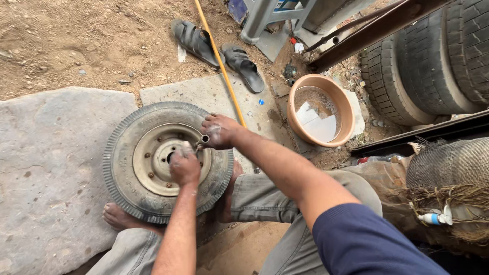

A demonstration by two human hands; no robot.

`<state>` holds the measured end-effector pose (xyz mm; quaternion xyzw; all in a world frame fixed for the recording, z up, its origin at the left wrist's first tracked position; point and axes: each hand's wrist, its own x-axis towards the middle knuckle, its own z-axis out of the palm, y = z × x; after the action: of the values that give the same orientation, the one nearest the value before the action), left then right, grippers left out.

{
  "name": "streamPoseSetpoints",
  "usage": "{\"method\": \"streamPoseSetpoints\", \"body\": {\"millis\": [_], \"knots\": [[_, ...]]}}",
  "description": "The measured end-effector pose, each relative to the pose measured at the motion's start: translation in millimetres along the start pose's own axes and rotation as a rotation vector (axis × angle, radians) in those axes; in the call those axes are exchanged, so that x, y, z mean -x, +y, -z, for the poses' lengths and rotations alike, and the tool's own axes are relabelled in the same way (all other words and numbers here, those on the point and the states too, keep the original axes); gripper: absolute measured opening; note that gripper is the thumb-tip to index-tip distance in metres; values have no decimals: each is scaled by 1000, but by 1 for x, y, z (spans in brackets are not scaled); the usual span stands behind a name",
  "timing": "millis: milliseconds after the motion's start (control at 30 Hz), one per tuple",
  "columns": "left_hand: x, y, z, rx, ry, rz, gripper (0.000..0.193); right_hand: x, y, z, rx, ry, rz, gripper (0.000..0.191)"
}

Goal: The person disassembles a small tire and rim by hand and using a metal rod, removing nuts and bolts from the center and prying at the hub.

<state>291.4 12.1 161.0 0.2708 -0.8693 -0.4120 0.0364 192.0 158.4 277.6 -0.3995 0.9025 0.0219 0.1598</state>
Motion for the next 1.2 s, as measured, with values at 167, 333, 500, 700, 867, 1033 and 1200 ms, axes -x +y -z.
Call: {"method": "streamPoseSetpoints", "body": {"millis": [167, 333, 500, 700, 867, 1033, 1200], "knots": [[-29, -12, 7, -8, 90, -44, 51, 10, -22, -7, -104, 82, -199, 64], [-56, -17, 14, -46, 69, -54, 42, 16, -42, -5, -201, 92, -394, 63], [-80, -1, 22, -95, 101, -69, 46, 24, -62, -7, -218, 211, -503, 63], [-85, 24, 32, -192, 108, -35, 57, 25, -69, -24, -240, 290, -578, 63], [-81, 28, 46, -342, -260, 22, 58, 5, -39, -64, -290, 259, -517, 61], [-57, 25, 61, -271, -271, -50, 41, -15, -23, -80, -528, 217, -428, 39], [-50, 45, 73, -260, -337, -95, 48, -3, -12, -25, -677, 151, -409, 26]]}}
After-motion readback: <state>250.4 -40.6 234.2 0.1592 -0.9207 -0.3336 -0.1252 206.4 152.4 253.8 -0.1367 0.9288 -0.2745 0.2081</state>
